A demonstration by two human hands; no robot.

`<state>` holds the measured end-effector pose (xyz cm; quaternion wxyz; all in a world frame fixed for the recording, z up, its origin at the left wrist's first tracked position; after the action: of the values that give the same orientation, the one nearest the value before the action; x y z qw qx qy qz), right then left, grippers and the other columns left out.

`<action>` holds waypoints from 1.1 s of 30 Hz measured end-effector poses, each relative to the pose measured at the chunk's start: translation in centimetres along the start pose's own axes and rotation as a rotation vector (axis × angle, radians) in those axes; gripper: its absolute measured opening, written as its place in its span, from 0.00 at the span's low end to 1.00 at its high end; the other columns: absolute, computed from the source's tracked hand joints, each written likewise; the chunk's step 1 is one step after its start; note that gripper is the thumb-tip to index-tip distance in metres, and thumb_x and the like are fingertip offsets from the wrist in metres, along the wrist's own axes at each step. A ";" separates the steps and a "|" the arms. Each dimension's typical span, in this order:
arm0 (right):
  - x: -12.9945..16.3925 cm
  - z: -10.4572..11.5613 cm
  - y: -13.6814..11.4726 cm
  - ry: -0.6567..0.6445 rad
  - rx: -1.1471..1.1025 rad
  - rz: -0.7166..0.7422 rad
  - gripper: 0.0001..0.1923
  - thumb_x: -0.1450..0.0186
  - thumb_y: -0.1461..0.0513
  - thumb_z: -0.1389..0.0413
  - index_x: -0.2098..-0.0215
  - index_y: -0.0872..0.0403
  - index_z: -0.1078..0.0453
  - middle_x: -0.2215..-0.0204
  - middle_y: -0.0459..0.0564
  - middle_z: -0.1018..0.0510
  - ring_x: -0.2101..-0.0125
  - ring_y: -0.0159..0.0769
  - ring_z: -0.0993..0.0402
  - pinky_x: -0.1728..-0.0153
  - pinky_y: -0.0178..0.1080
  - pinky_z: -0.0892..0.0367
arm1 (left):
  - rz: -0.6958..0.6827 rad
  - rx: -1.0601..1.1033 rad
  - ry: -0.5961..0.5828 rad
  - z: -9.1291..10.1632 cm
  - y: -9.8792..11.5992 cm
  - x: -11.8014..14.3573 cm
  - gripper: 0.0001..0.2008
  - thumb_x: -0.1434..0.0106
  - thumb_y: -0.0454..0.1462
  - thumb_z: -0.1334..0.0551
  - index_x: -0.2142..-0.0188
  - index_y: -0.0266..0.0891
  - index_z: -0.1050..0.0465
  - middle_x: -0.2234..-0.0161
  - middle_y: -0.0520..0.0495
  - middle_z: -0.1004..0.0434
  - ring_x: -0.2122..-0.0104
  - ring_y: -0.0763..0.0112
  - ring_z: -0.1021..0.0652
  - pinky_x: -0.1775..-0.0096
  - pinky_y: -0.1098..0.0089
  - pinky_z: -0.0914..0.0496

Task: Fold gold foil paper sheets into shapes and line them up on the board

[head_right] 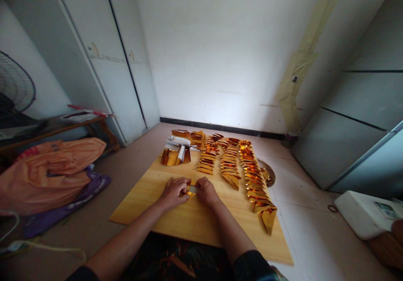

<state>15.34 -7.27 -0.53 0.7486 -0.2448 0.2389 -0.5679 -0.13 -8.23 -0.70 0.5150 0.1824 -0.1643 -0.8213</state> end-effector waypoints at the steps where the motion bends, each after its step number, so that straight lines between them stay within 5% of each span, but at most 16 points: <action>1: 0.0 0.0 -0.1 -0.008 0.004 -0.004 0.10 0.47 0.73 0.47 0.70 0.56 0.30 0.69 0.46 0.29 0.67 0.30 0.33 0.65 0.30 0.40 | -0.002 -0.001 -0.002 0.0 0.0 0.0 0.06 0.47 0.37 0.37 0.73 0.41 0.35 0.47 0.48 0.29 0.45 0.61 0.33 0.42 0.51 0.49; 11: -0.5 -1.0 -1.4 -0.013 0.220 -0.180 0.08 0.46 0.60 0.39 0.70 0.54 0.30 0.70 0.45 0.30 0.73 0.29 0.35 0.75 0.31 0.48 | -0.012 -0.009 -0.004 -0.2 -0.2 -0.1 0.06 0.47 0.37 0.37 0.73 0.41 0.34 0.47 0.49 0.28 0.44 0.58 0.34 0.42 0.50 0.49; 16: -0.5 -0.7 -0.9 0.020 0.160 -0.175 0.02 0.45 0.65 0.42 0.73 0.55 0.32 0.72 0.45 0.31 0.73 0.28 0.36 0.74 0.30 0.48 | -0.008 -0.004 -0.038 0.0 0.0 -0.1 0.05 0.47 0.37 0.37 0.71 0.42 0.34 0.47 0.49 0.29 0.44 0.59 0.35 0.42 0.51 0.48; 25: 0.8 -0.8 -0.6 0.008 0.024 -0.047 0.07 0.50 0.67 0.40 0.74 0.55 0.33 0.71 0.43 0.34 0.72 0.28 0.38 0.71 0.30 0.43 | -0.028 -0.009 -0.040 0.0 -0.3 -0.1 0.04 0.48 0.34 0.39 0.71 0.42 0.33 0.46 0.48 0.30 0.44 0.59 0.34 0.42 0.51 0.48; 33: 0.5 -0.5 -0.3 0.019 -0.002 -0.005 0.11 0.51 0.75 0.48 0.75 0.55 0.33 0.72 0.44 0.33 0.70 0.29 0.36 0.68 0.29 0.41 | -0.045 -0.024 -0.041 0.3 -0.1 0.0 0.03 0.48 0.35 0.39 0.71 0.42 0.33 0.47 0.49 0.29 0.45 0.61 0.33 0.43 0.55 0.45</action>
<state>14.88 -7.93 -0.76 0.7445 -0.2407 0.2461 -0.5721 -0.31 -8.16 -0.43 0.4952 0.1628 -0.1611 -0.8380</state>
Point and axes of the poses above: each hand's wrist, its own x-axis away from the middle knuckle, its own z-axis out of the back of the hand, y = z × x, the point moved 4 cm from there along -x, towards the middle knuckle
